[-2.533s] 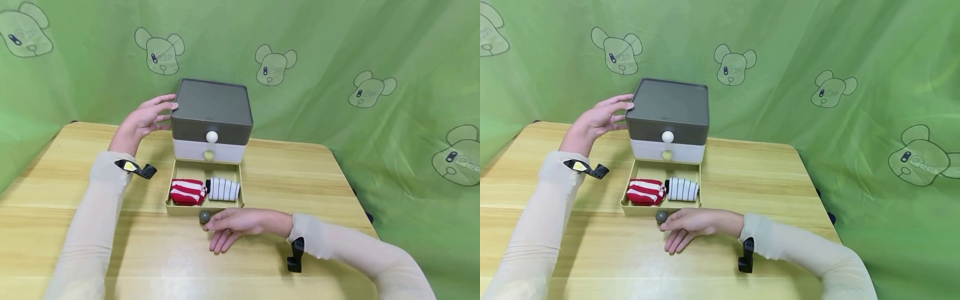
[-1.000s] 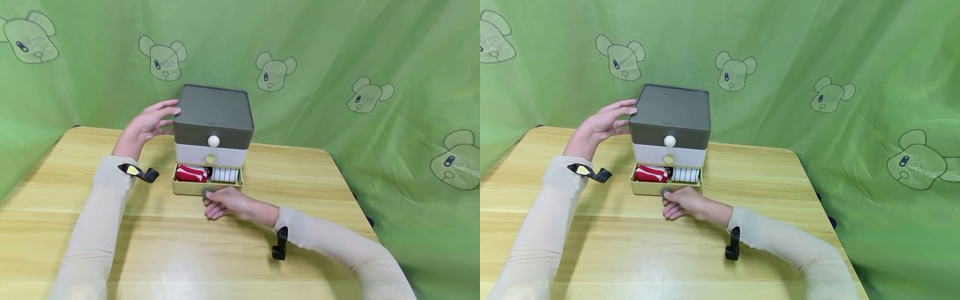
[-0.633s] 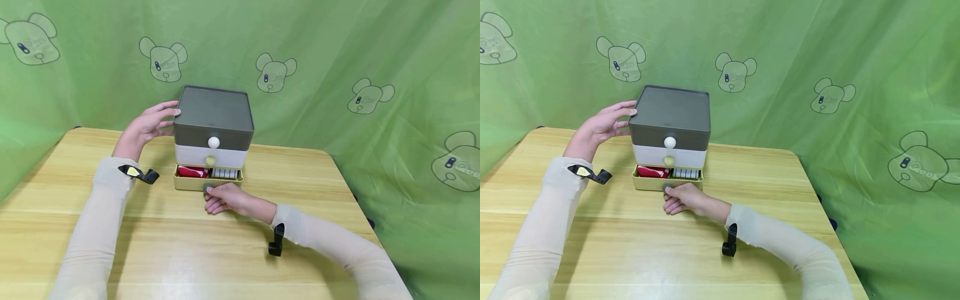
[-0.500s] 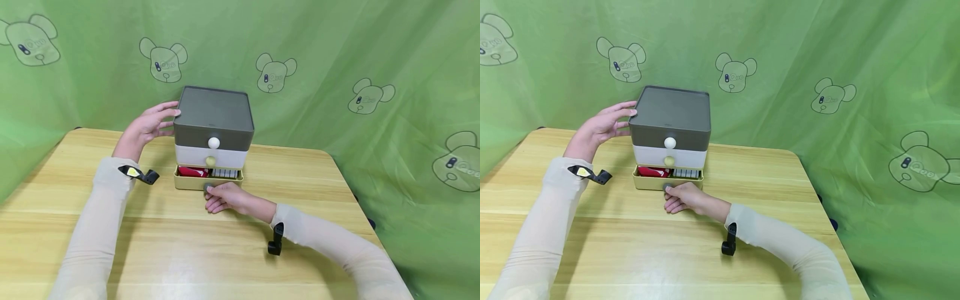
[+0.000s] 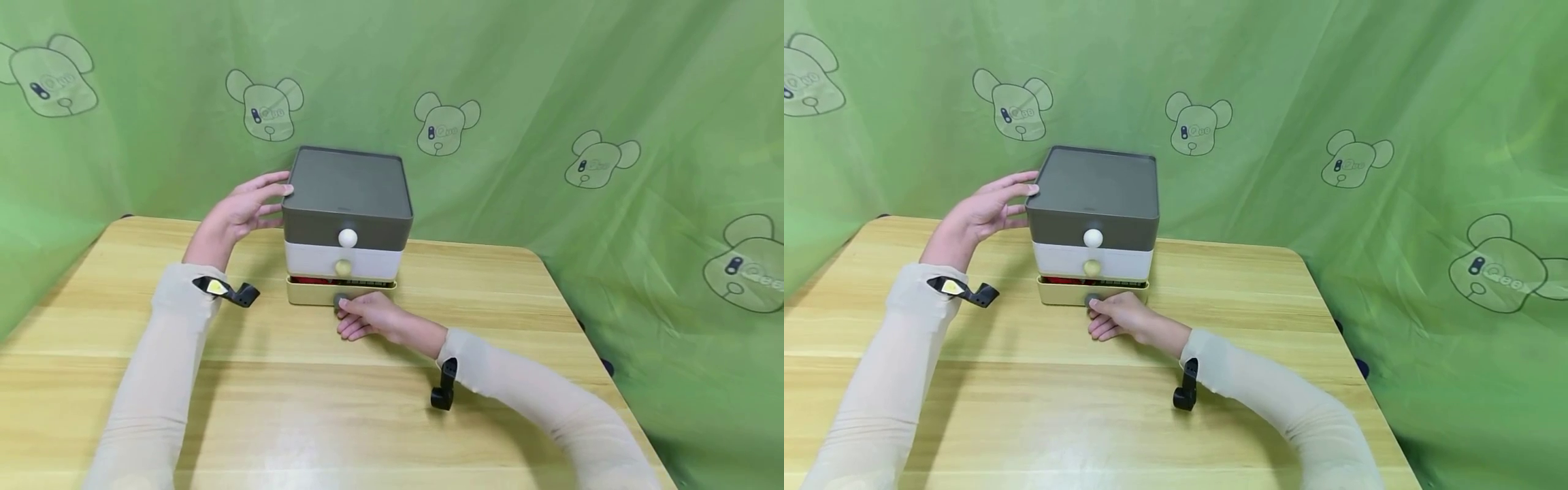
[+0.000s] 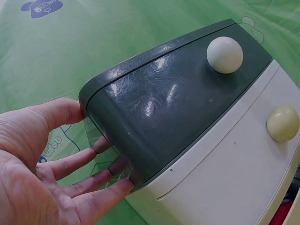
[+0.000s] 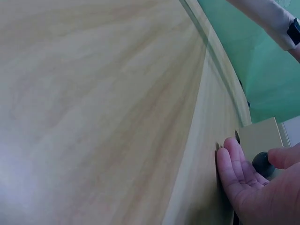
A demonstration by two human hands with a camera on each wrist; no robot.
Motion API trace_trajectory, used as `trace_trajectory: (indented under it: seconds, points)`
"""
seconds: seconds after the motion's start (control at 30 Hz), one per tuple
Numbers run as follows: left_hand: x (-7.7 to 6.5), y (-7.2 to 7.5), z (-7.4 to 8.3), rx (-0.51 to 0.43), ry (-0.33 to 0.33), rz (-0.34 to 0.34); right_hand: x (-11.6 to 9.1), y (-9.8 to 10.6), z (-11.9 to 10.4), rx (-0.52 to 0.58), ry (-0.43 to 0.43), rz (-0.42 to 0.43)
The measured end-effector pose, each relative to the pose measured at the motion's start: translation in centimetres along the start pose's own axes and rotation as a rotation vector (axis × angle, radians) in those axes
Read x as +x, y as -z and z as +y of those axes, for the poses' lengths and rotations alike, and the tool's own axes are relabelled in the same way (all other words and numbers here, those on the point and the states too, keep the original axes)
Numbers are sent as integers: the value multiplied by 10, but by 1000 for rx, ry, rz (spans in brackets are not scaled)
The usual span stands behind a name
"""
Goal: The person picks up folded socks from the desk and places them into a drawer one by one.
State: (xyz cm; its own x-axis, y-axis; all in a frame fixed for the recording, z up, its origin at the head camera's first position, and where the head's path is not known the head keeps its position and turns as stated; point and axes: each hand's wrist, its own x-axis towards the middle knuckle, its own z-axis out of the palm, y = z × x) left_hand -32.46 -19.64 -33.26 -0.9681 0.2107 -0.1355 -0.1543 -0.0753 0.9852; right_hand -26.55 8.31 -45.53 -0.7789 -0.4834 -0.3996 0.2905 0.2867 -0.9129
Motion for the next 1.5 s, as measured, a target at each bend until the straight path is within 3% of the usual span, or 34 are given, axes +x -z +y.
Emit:
trace_trajectory:
  seconds: [0.8, 1.5]
  points:
    - [1, -2, 0, -10, -4, 14, 15, 12, -8, 24, 31, 23]
    - [-1, -1, 0, -8, 4, 22, 17, 14, -6, 49, 25, -16]
